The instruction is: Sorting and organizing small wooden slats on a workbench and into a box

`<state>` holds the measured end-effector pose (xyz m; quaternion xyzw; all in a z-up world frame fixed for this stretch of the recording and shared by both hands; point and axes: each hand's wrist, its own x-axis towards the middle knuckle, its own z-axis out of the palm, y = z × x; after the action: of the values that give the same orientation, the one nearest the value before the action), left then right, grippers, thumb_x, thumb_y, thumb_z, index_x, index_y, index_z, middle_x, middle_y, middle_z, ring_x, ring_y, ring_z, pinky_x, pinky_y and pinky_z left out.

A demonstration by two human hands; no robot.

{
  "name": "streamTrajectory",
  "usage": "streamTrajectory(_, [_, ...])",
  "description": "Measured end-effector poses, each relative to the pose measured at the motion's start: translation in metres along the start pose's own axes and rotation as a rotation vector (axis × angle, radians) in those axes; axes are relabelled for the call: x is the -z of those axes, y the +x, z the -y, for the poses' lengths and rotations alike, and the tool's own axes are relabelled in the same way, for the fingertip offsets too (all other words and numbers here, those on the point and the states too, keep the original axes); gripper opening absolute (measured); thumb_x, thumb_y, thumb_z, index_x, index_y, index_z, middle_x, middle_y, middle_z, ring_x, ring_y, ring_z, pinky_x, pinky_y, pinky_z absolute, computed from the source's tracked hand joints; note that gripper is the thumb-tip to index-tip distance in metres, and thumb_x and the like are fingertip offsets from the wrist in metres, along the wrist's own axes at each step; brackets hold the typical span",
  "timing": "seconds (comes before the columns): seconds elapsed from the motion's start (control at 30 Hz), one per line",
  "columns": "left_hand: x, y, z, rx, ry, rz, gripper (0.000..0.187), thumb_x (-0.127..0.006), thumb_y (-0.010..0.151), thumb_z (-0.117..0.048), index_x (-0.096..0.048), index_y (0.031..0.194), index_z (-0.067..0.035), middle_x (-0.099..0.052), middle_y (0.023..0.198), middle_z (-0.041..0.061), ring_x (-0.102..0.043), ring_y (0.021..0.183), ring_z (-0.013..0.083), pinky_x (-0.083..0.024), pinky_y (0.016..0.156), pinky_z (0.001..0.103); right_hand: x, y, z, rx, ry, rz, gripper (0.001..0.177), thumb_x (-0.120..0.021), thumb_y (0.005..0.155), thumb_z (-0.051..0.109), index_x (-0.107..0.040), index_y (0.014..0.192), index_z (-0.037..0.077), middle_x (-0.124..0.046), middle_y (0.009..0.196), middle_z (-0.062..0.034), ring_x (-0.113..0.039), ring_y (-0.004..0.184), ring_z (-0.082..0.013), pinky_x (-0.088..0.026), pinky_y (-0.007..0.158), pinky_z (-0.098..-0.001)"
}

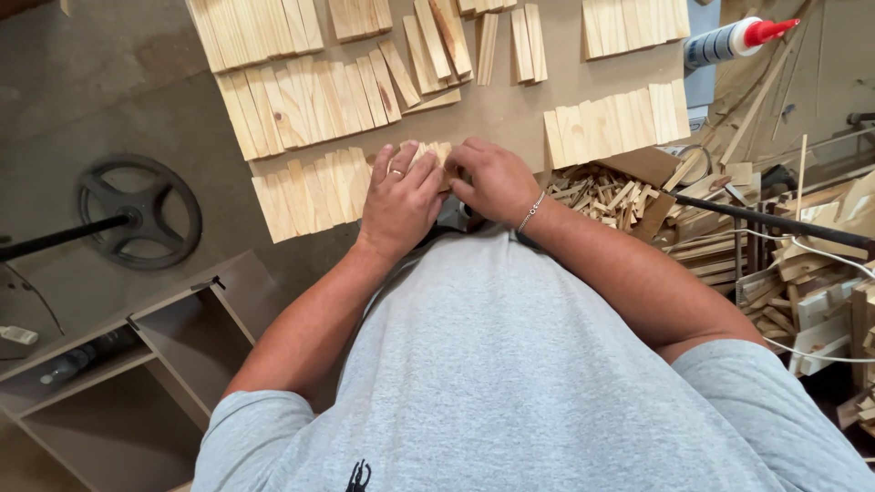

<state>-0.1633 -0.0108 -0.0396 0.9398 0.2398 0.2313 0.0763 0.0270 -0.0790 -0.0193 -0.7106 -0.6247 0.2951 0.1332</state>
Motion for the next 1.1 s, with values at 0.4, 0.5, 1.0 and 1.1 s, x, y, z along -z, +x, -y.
streamTrajectory(0.4, [0.058, 0.008, -0.009, -0.006, -0.128, -0.032, 0.018, -0.067, 0.099, -0.030, -0.073, 0.096, -0.013, -0.073, 0.112, 0.004, -0.066, 0.113, 0.0280, -0.040, 0.110, 0.044, 0.032, 0.049, -0.008, 0.284, -0.476, -0.294, 0.013, -0.061, 0.104, 0.026, -0.063, 0.105, 0.013, -0.060, 0.097, -0.0047, -0.053, 0.077, -0.0170, -0.048, 0.062, -0.0288])
streamTrajectory(0.5, [0.037, -0.005, -0.004, 0.083, -0.147, -0.146, 0.023, -0.069, 0.095, -0.041, -0.073, 0.097, -0.018, -0.072, 0.107, 0.001, -0.067, 0.112, 0.0257, -0.044, 0.108, 0.046, 0.006, 0.046, -0.029, 0.396, -0.456, -0.511, 0.018, -0.067, 0.087, 0.024, -0.054, 0.083, 0.012, -0.053, 0.090, -0.0068, -0.061, 0.082, -0.0289, -0.054, 0.064, -0.0380])
streamTrajectory(1.0, [0.017, 0.033, -0.015, 0.045, -0.236, -0.028, 0.025, -0.072, 0.092, -0.041, -0.071, 0.099, -0.017, -0.070, 0.100, 0.002, -0.066, 0.104, 0.0258, -0.050, 0.097, 0.044, 0.027, -0.079, -0.020, -0.081, -0.166, -0.332, 0.039, -0.070, 0.094, 0.046, -0.052, 0.079, 0.015, -0.052, 0.076, -0.0065, -0.064, 0.069, -0.0343, -0.053, 0.063, -0.0443])
streamTrajectory(1.1, [-0.005, 0.054, -0.023, 0.018, -0.171, 0.123, 0.045, -0.082, 0.076, -0.043, -0.071, 0.111, -0.016, -0.069, 0.101, 0.005, -0.067, 0.099, 0.0287, -0.051, 0.091, 0.045, 0.020, -0.107, -0.030, -0.304, 0.103, -0.174, 0.031, -0.072, 0.091, 0.041, -0.061, 0.080, 0.014, -0.063, 0.076, -0.0113, -0.068, 0.081, -0.0411, -0.052, 0.070, -0.0510])
